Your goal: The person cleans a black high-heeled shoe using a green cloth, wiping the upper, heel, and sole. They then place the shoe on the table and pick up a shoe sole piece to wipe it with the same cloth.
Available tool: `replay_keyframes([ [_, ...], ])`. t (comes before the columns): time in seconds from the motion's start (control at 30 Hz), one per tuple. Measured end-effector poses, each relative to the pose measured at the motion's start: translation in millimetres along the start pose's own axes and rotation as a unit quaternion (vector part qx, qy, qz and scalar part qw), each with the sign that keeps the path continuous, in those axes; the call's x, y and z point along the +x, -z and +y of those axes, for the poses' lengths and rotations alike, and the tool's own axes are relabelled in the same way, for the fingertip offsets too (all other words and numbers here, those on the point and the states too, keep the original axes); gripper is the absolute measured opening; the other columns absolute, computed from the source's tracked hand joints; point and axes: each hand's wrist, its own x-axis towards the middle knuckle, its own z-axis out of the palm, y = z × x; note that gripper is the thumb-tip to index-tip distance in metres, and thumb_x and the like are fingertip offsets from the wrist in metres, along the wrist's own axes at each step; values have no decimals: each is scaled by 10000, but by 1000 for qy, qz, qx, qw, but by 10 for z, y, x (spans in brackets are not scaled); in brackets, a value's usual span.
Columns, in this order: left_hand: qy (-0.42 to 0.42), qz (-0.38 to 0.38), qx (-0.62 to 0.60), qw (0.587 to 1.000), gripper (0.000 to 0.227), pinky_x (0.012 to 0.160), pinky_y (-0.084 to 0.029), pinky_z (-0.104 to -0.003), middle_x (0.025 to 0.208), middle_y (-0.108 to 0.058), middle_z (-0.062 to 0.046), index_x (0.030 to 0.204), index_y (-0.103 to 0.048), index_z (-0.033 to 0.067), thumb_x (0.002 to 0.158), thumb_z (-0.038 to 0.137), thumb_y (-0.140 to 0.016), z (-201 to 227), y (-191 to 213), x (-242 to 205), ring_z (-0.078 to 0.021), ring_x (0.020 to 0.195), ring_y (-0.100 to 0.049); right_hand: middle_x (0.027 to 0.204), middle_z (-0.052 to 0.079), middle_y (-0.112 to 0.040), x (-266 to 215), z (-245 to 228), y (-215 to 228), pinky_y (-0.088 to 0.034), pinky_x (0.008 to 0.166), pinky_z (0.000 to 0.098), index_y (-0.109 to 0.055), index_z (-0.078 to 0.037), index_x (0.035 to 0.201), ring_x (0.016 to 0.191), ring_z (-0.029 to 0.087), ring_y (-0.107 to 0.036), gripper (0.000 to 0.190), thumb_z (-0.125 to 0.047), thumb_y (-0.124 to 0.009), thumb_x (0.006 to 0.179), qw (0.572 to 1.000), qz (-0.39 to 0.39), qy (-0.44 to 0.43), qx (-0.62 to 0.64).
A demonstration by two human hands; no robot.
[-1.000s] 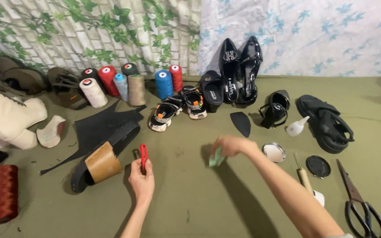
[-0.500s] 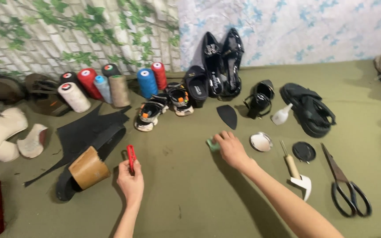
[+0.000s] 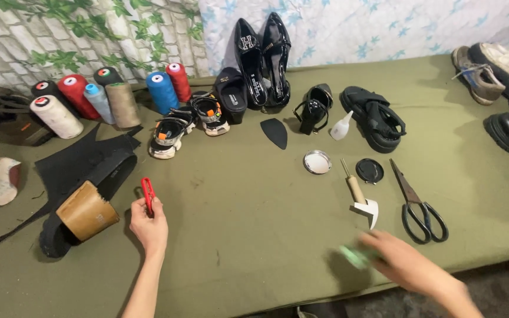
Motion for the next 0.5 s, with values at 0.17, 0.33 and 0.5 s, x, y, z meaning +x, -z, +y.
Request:
replay_keyframes([
  [0.17,-16,34,18,999,97,712,-561,-402,866,-750,-139,1040,-671,75,1000,138,-734,-187,-18,7,-316,822,-739,1165,88,-608,1281,-1563,274,-562,887,441,-566,-262,1376,1127,329,-620,593,5,-652,853,974,161,156,-10],
  [0.33,-7,47,27,999,102,691,-559,-407,876,-754,-126,1028,-683,102,975,163,-744,-231,-48,38,-311,812,-739,1169,61,-579,1889,-1836,-117,-559,851,406,-654,-228,1231,1059,300,-622,436,-9,-647,855,951,189,239,-57],
  [0.5,-7,0,16,1000,132,734,-508,-367,857,-720,-74,1009,-651,85,966,206,-684,-63,37,29,-224,716,-638,1356,89,-551,508,-1109,-94,-467,938,465,-653,-254,1362,1191,308,-528,697,140,-465,818,959,1,280,36],
])
